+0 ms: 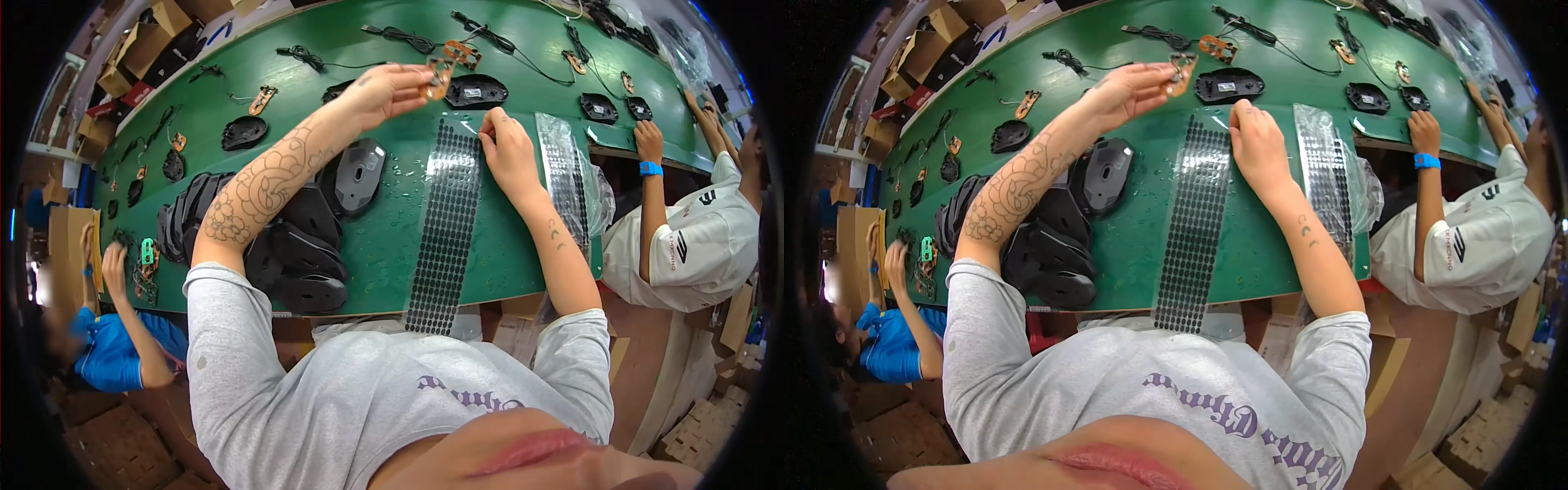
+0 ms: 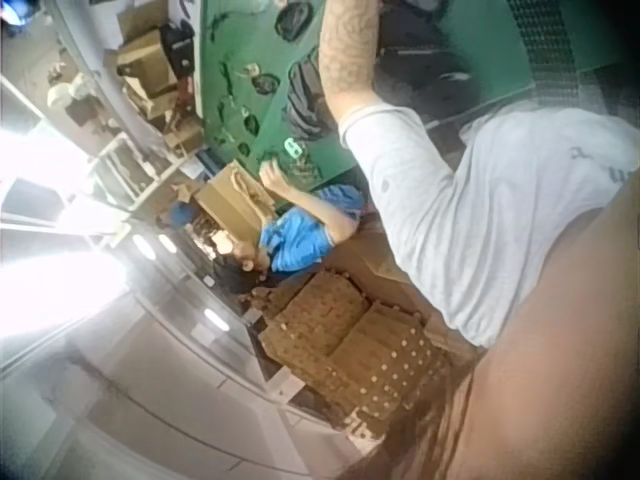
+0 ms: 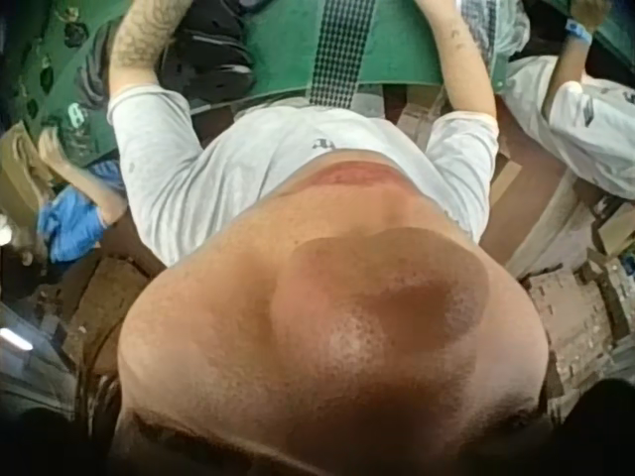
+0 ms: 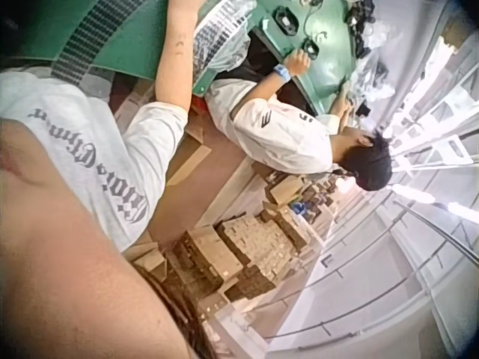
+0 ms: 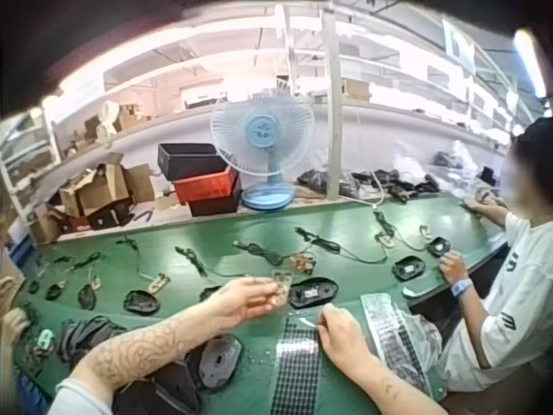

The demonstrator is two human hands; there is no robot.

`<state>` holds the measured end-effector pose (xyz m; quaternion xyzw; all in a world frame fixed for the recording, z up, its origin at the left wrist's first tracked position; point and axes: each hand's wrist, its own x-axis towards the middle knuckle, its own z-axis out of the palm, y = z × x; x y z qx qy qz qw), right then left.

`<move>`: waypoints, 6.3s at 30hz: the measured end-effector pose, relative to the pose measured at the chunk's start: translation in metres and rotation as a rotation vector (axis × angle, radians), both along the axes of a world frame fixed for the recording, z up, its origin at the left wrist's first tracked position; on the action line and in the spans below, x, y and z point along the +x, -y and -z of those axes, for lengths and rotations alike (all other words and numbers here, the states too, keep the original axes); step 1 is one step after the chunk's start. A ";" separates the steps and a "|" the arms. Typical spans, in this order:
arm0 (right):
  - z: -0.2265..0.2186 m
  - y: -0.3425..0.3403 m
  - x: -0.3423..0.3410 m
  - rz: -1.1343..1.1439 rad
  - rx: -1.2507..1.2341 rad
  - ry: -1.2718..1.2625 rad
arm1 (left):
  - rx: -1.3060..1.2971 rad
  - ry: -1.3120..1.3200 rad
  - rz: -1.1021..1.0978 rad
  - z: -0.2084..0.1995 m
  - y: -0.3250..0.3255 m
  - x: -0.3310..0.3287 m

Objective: Manually assembling electronic components onto printed circuit boards at a factory workstation.

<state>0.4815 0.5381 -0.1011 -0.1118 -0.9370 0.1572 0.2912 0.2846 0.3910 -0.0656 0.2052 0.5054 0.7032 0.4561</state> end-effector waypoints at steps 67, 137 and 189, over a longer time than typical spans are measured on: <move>0.007 -0.031 -0.021 -0.140 -0.824 -0.222 | -0.079 -0.298 0.284 0.050 -0.024 0.024; 0.023 -0.041 -0.009 -0.113 -0.778 -0.141 | -0.058 -1.491 0.249 0.043 -0.031 -0.002; 0.028 -0.029 -0.021 -0.045 -0.877 -0.109 | -0.037 -1.347 0.210 0.025 -0.015 -0.005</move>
